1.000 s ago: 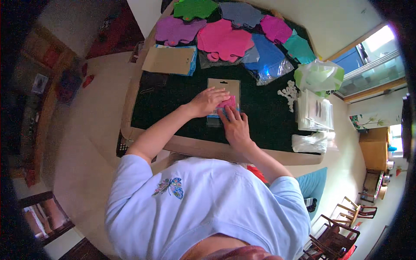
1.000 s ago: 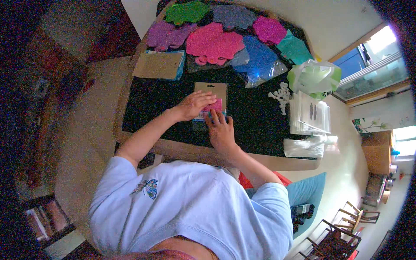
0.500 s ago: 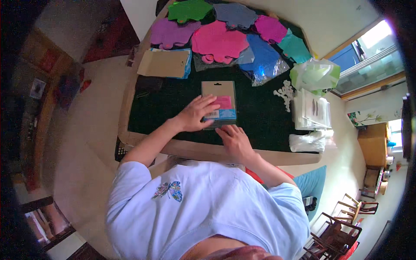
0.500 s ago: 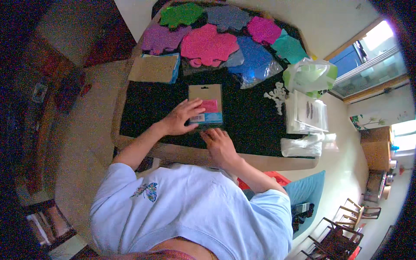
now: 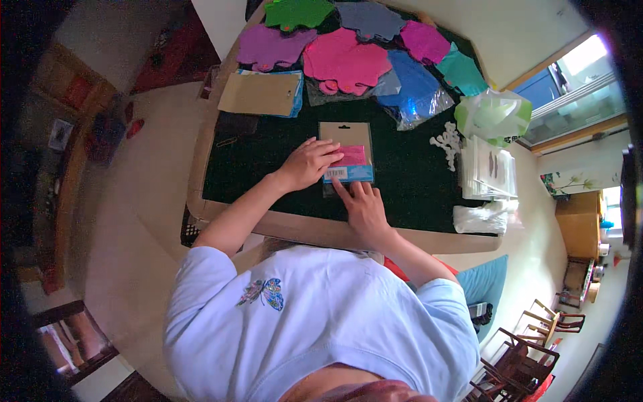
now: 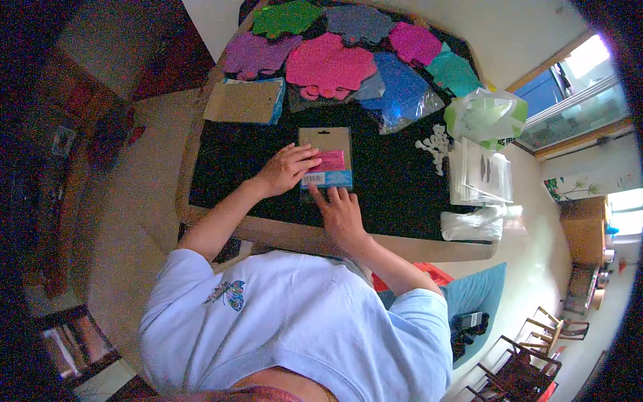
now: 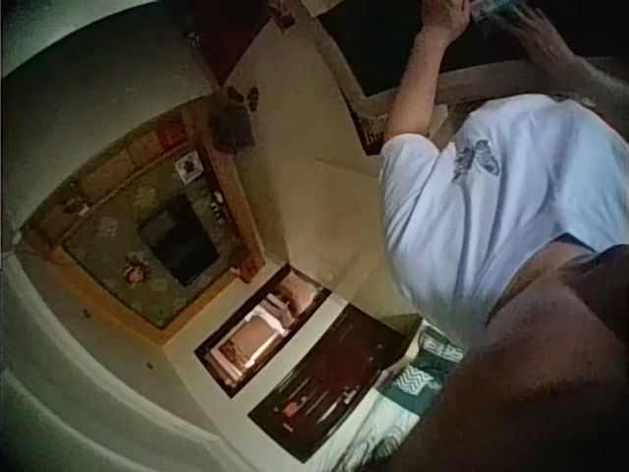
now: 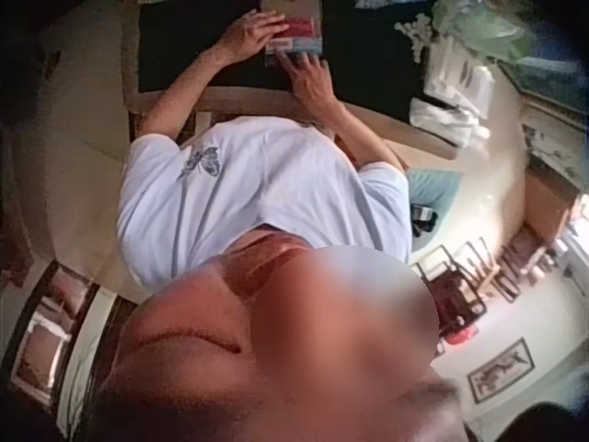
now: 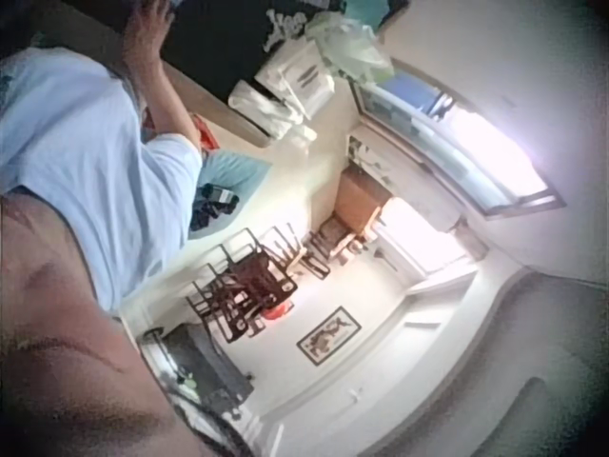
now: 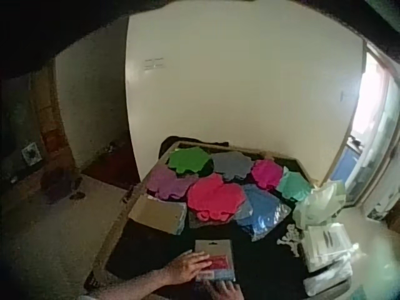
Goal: The person unpacks colorful products from plastic bags by hand, arranging them on a sorting table.
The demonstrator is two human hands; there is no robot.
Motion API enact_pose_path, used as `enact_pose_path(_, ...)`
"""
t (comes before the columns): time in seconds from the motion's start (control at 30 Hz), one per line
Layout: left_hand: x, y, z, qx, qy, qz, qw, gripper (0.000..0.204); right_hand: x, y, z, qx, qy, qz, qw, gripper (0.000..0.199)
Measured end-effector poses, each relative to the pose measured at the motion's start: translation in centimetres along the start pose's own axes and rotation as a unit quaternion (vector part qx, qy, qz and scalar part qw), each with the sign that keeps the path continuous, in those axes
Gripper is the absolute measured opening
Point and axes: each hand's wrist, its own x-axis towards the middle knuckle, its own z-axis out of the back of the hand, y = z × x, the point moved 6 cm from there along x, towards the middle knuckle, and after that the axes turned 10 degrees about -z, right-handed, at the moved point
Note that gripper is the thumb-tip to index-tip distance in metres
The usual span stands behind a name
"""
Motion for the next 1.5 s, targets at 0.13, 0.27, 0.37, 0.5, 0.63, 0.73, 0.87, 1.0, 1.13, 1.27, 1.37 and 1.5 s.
enact_pose_path(0.13,0.0,-0.1,0.0,0.009,0.008,0.006,1.000,0.030,0.1,0.8,-1.2,-0.049,0.015,-0.016,0.999,0.055)
enact_pose_path(0.27,-0.2,0.1,-0.3,0.003,0.012,0.007,1.000,0.030,0.4,1.6,-2.1,-0.059,0.032,-0.042,0.997,0.052)
enact_pose_path(0.37,-0.2,0.0,-0.2,-0.003,0.017,0.008,1.000,0.032,0.6,1.9,-2.6,-0.058,0.025,-0.074,0.995,0.049)
enact_pose_path(0.5,0.1,-0.5,0.2,-0.002,0.029,0.002,1.000,0.036,0.5,1.7,-2.7,-0.026,-0.008,-0.107,0.994,0.047)
enact_pose_path(0.63,-0.1,-0.8,0.3,0.010,0.064,0.014,0.998,0.045,-0.4,0.1,-1.4,0.009,0.019,-0.094,0.995,0.050)
enact_pose_path(0.73,-0.1,-0.8,0.1,0.017,0.075,0.017,0.997,0.046,-1.3,-2.2,-1.8,-0.002,0.047,-0.134,0.990,0.053)
enact_pose_path(0.87,0.0,-0.7,0.2,0.033,0.067,0.018,0.997,0.043,-1.6,-3.1,-1.7,-0.020,0.043,-0.136,0.990,0.053)
enact_pose_path(1.0,0.2,-0.9,0.3,0.035,0.071,0.010,0.997,0.043,-1.7,-3.1,-2.0,-0.046,0.063,-0.134,0.988,0.051)
enact_pose_path(1.13,0.1,-1.0,0.1,0.034,0.078,0.013,0.996,0.046,-1.8,-3.1,-2.3,-0.056,0.064,-0.141,0.986,0.051)
enact_pose_path(1.27,0.3,-1.4,0.3,0.025,0.087,0.017,0.996,0.053,-2.4,-2.9,-1.6,0.008,0.035,-0.123,0.992,0.047)
enact_pose_path(1.37,1.4,-2.2,0.7,0.071,0.096,0.031,0.992,0.054,-2.7,-2.5,-1.7,0.010,0.038,-0.093,0.995,0.045)
enact_pose_path(1.5,3.1,-5.1,-0.5,0.081,0.092,-0.068,0.990,0.046,-2.6,-2.6,-2.0,0.003,0.018,-0.069,0.997,0.045)
